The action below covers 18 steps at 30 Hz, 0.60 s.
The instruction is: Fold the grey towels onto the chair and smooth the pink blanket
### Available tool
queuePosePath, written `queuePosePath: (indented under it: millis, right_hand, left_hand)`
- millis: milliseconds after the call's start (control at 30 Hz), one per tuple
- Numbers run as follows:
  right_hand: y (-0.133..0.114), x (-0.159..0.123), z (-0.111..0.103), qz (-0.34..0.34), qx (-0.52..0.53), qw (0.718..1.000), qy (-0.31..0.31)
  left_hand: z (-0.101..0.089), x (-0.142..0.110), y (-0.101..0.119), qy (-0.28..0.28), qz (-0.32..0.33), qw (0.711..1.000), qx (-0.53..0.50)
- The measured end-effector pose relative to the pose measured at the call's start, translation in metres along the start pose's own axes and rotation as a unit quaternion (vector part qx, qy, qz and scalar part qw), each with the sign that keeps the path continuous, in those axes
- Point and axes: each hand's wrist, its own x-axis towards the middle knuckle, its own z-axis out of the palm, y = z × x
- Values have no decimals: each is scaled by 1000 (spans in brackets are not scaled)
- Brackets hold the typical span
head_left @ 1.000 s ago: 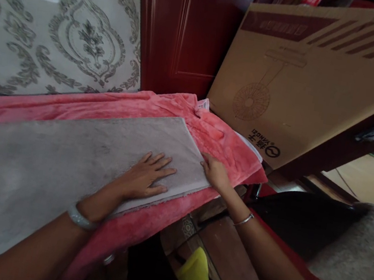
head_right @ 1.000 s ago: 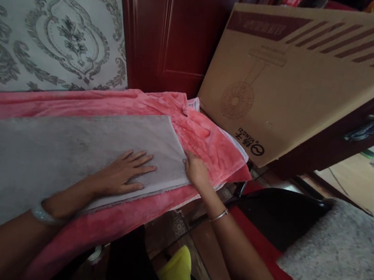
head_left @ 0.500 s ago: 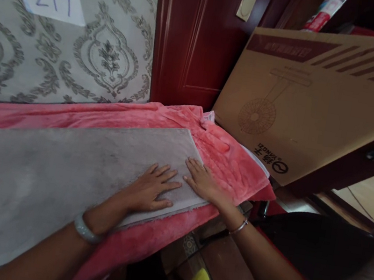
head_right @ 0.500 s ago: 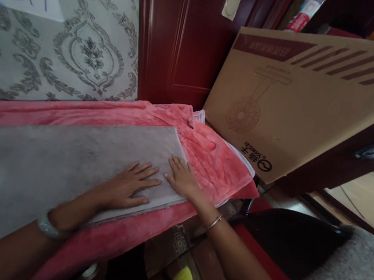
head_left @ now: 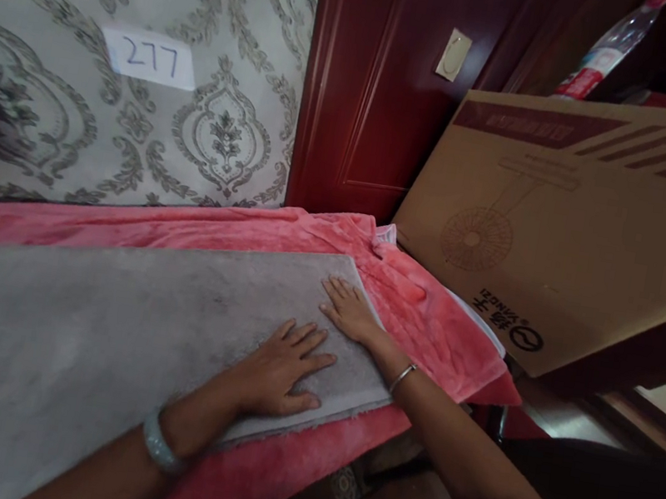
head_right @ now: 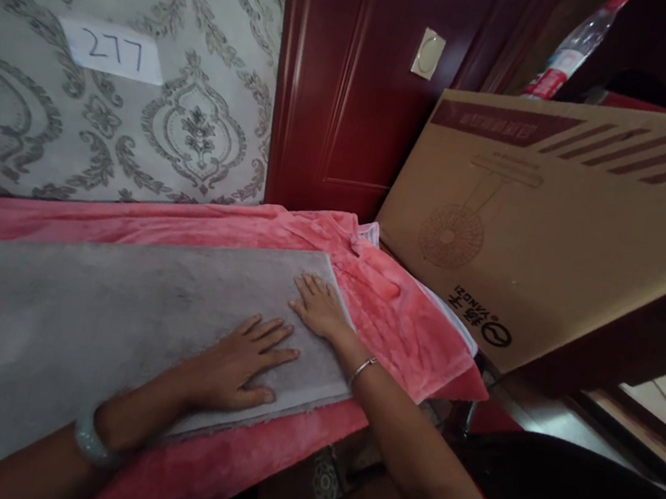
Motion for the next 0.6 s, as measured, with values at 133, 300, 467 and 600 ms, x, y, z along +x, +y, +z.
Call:
queuePosePath:
  millis: [133,300,467,600]
  right_hand:
    - [2,26,-21,26,13,999,29]
    - [6,54,-16,68,0,997,27]
    - [18,55,11,94,-10,995,43]
    - [31,52,23,62,-14,995,78]
  left_hand:
    - [1,-1,0,28,16,999,-11]
    - [0,-3,4,19,12,1000,-15]
    - [4,-4,4,39,18,999,-23]
    - [6,-6,10,72,41,997,-5]
